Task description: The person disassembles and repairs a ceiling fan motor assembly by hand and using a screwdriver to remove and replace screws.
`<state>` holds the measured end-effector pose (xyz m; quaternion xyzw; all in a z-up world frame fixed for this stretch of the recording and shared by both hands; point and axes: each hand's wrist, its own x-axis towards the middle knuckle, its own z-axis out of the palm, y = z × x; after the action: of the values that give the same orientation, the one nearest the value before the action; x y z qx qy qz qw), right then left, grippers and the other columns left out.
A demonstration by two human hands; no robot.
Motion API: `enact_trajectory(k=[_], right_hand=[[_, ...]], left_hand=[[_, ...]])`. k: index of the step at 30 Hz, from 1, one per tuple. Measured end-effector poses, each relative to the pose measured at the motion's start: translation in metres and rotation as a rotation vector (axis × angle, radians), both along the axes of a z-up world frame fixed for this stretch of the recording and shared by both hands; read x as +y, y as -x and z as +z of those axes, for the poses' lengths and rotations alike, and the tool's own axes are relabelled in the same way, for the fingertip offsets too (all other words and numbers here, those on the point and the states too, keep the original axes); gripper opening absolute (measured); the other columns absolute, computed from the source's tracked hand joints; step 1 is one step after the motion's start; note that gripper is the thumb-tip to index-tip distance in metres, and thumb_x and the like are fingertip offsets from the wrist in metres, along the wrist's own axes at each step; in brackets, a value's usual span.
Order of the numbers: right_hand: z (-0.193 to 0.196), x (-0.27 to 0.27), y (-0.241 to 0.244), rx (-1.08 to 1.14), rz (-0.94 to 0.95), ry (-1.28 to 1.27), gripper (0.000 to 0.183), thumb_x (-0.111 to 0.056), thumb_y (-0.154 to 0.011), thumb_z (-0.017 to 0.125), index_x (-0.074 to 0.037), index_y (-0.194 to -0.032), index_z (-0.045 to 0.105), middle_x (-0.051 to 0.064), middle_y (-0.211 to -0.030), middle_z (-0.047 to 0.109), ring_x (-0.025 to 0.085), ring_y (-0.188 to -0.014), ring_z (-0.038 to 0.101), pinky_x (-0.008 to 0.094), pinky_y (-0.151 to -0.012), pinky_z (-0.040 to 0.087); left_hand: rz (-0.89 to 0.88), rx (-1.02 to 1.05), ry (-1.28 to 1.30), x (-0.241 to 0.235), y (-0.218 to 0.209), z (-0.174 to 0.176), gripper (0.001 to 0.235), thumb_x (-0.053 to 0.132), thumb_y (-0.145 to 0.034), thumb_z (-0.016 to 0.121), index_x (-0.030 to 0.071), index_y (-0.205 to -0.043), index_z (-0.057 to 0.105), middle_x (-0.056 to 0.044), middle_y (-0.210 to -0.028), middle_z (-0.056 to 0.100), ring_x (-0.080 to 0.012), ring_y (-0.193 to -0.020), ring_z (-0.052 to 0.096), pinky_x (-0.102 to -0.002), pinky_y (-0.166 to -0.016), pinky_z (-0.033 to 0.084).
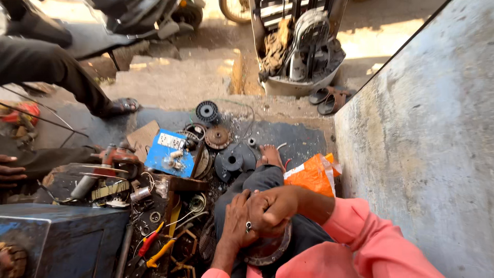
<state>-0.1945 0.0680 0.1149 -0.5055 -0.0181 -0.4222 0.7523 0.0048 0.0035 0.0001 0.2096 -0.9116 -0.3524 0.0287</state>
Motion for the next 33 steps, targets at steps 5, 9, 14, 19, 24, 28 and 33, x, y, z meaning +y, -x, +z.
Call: enact_trajectory(k=[5, 9, 14, 19, 24, 28, 33], right_hand=[[-0.023, 0.05, -0.02, 0.45, -0.96, 0.275, 0.056, -0.042, -0.119, 0.052, -0.007, -0.075, 0.053, 0.005, -0.069, 0.055, 0.021, -0.066, 0.054, 0.033, -0.066, 0.042], [-0.014, 0.052, -0.034, 0.634, -1.587, -0.059, 0.045, -0.037, -0.104, 0.059, -0.005, -0.074, 0.056, 0.006, -0.064, 0.057, 0.013, -0.054, 0.058, 0.031, -0.052, 0.044], [0.015, 0.04, -0.052, 0.74, -1.812, 0.087, 0.036, -0.027, -0.104, 0.062, -0.002, -0.079, 0.06, 0.007, -0.067, 0.056, 0.018, -0.059, 0.057, 0.034, -0.055, 0.044], [0.056, 0.006, 0.003, 0.319, -0.456, 0.11, 0.044, -0.033, -0.11, 0.06, -0.001, -0.08, 0.061, 0.009, -0.075, 0.06, 0.024, -0.068, 0.058, 0.037, -0.061, 0.045], [0.025, -0.013, 0.009, 0.025, 0.252, 0.155, 0.053, -0.042, -0.106, 0.06, -0.002, -0.072, 0.056, 0.005, -0.064, 0.053, 0.021, -0.057, 0.05, 0.034, -0.055, 0.038], [-0.012, 0.019, -0.002, 0.197, -0.323, 0.045, 0.051, -0.042, -0.109, 0.058, -0.005, -0.073, 0.052, 0.004, -0.061, 0.05, 0.018, -0.053, 0.044, 0.031, -0.054, 0.035], [-0.009, 0.054, -0.009, 0.547, -1.151, 0.029, 0.04, -0.031, -0.107, 0.061, -0.004, -0.077, 0.057, 0.006, -0.068, 0.053, 0.024, -0.058, 0.051, 0.037, -0.059, 0.041]], left_hand=[[0.004, -0.014, -0.018, 0.01, -0.005, 0.01, 0.097, 0.049, -0.062, 0.078, 0.007, -0.145, 0.05, -0.023, -0.143, 0.051, -0.0437, -0.13, 0.046, -0.054, -0.097, 0.038], [0.044, -0.008, 0.053, 0.004, 0.005, 0.013, 0.08, 0.043, -0.076, 0.073, 0.009, -0.145, 0.054, -0.021, -0.145, 0.053, -0.0412, -0.129, 0.05, -0.052, -0.102, 0.041], [0.07, -0.057, 0.056, 0.011, 0.0, 0.003, 0.078, 0.034, -0.073, 0.072, 0.011, -0.145, 0.054, -0.022, -0.145, 0.051, -0.0421, -0.131, 0.047, -0.053, -0.1, 0.041], [0.019, -0.055, 0.016, 0.003, 0.004, -0.006, 0.089, 0.034, -0.063, 0.076, 0.011, -0.145, 0.05, -0.021, -0.149, 0.046, -0.0423, -0.135, 0.041, -0.054, -0.102, 0.037], [-0.016, -0.04, -0.014, 0.003, -0.004, 0.0, 0.098, 0.036, -0.06, 0.076, 0.013, -0.151, 0.047, -0.02, -0.148, 0.047, -0.0421, -0.134, 0.044, -0.053, -0.102, 0.038], [-0.003, 0.008, 0.006, 0.006, -0.007, 0.008, 0.098, 0.045, -0.063, 0.079, 0.007, -0.148, 0.047, -0.024, -0.144, 0.048, -0.0451, -0.13, 0.045, -0.056, -0.097, 0.037], [-0.018, 0.056, 0.062, 0.005, -0.002, 0.025, 0.087, 0.05, -0.075, 0.074, 0.005, -0.145, 0.052, -0.024, -0.141, 0.051, -0.045, -0.127, 0.049, -0.055, -0.097, 0.04]])
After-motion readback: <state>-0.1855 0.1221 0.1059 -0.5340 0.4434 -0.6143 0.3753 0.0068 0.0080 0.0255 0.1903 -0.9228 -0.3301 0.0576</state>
